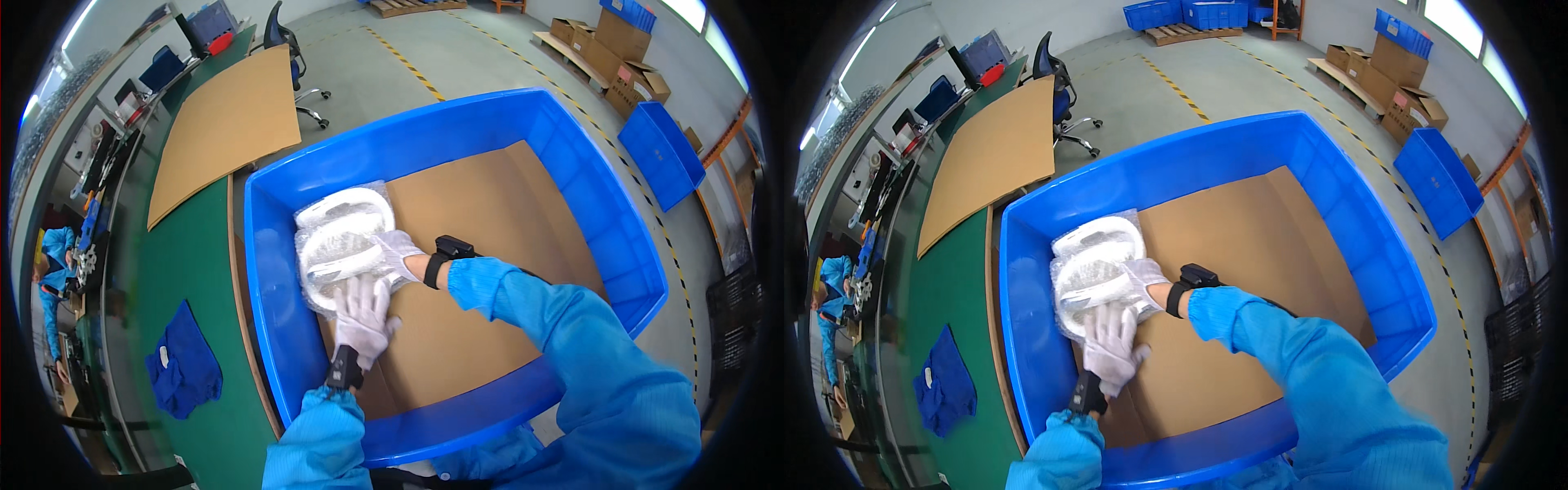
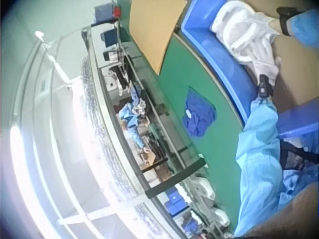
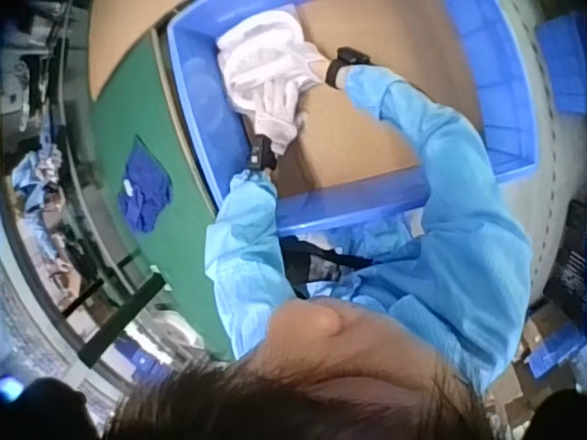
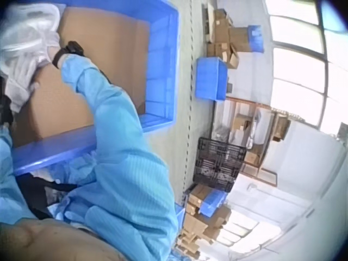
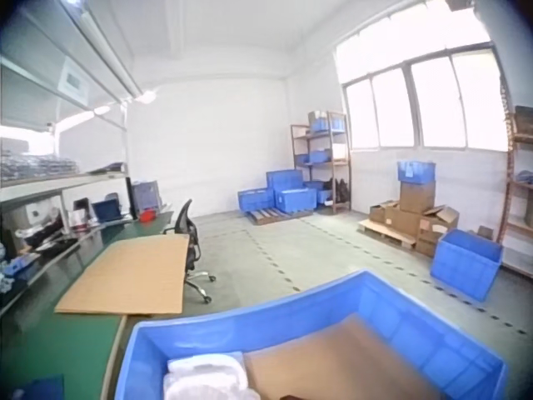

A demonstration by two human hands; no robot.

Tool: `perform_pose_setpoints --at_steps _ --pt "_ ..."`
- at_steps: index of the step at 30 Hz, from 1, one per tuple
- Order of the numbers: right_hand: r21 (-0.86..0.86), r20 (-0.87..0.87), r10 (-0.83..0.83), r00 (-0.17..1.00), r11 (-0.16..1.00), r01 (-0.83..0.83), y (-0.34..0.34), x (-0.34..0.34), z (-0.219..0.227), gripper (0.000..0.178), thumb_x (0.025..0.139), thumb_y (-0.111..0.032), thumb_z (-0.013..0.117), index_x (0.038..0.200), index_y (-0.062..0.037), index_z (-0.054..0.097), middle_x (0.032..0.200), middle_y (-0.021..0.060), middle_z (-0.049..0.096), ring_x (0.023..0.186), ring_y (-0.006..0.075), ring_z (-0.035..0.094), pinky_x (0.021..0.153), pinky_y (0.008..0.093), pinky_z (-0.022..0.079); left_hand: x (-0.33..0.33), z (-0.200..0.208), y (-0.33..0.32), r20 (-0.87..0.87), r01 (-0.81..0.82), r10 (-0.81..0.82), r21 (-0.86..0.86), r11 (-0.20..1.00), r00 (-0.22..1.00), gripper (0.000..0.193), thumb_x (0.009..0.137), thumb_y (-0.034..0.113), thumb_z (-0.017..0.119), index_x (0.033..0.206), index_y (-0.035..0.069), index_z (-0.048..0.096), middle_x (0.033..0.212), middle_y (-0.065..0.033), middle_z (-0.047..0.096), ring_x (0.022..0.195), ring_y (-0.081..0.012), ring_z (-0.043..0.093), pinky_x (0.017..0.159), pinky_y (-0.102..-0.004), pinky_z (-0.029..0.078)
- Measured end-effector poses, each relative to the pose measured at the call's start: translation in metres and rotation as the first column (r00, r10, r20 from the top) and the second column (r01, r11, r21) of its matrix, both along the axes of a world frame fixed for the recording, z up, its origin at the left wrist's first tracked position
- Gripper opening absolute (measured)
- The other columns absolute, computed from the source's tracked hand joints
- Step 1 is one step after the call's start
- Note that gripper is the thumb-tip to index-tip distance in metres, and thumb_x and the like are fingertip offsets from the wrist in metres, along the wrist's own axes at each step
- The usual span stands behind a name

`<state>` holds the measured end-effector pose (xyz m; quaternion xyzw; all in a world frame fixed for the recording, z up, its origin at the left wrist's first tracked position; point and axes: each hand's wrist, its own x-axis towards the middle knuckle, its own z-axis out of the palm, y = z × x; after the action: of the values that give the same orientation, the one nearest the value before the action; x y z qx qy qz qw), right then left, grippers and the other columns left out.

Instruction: Placing bubble-wrapped U-shaped plastic components into a large blue bin and inserting cardboard sheets as layer dividers.

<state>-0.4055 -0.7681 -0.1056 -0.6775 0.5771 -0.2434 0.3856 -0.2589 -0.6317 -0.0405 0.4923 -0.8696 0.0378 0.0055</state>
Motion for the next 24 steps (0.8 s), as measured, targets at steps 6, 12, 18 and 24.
perform_pose_setpoints --at_steps 6,12,18,24 --pt "-0.115 -0.264 0.214 0.94 0.961 -0.251 -0.029 -0.014 -0.008 0.038 0.094 -0.04 0.047 0.104 -0.0087 0.068 0.092 0.0221 0.066 0.088 0.0373 0.064 0.07 0.0451 0.049 0.015 -0.041 -0.033 -0.07 -0.044 0.027 -0.258 0.965 0.997 0.076 0.083 0.045 0.059 0.143 0.004 0.037 0.142 -0.0162 0.043 0.133 -0.042 0.035 0.105 -0.0622 0.025" --pt "-0.089 -0.642 0.155 0.751 0.958 -0.274 -0.002 -0.014 0.074 0.06 0.086 -0.055 0.052 0.096 0.0029 0.064 0.086 0.0297 0.063 0.086 0.0371 0.064 0.07 0.0469 0.05 0.023 -0.032 -0.043 0.007 -0.184 0.188 -0.184 0.966 0.982 0.078 0.079 0.047 0.064 0.143 0.01 0.038 0.143 -0.0161 0.041 0.135 -0.0407 0.033 0.104 -0.0656 0.025" --pt "-0.321 -0.443 -0.156 0.883 0.947 0.006 0.024 0.005 0.07 0.062 0.08 -0.042 0.064 0.122 0.0011 0.047 0.119 0.0233 0.054 0.102 0.0382 0.059 0.084 0.0454 0.049 0.012 -0.029 -0.054 0.002 -0.155 0.156 -0.112 0.982 0.988 0.067 0.082 0.043 0.063 0.141 0.019 0.043 0.147 -0.0124 0.039 0.133 -0.0418 0.035 0.099 -0.0728 0.025" --pt "-0.547 -0.583 0.211 0.785 0.612 -0.571 0.069 0.038 0.038 0.072 0.084 -0.039 0.058 0.141 -0.0007 0.037 0.144 0.0205 0.038 0.136 0.038 0.031 0.112 0.0512 0.024 0.04 -0.034 -0.033 -0.03 -0.307 0.329 -0.449 0.839 0.944 0.064 0.084 0.033 0.057 0.129 -0.011 0.045 0.13 -0.0252 0.05 0.124 -0.0385 0.045 0.105 -0.0491 0.035"
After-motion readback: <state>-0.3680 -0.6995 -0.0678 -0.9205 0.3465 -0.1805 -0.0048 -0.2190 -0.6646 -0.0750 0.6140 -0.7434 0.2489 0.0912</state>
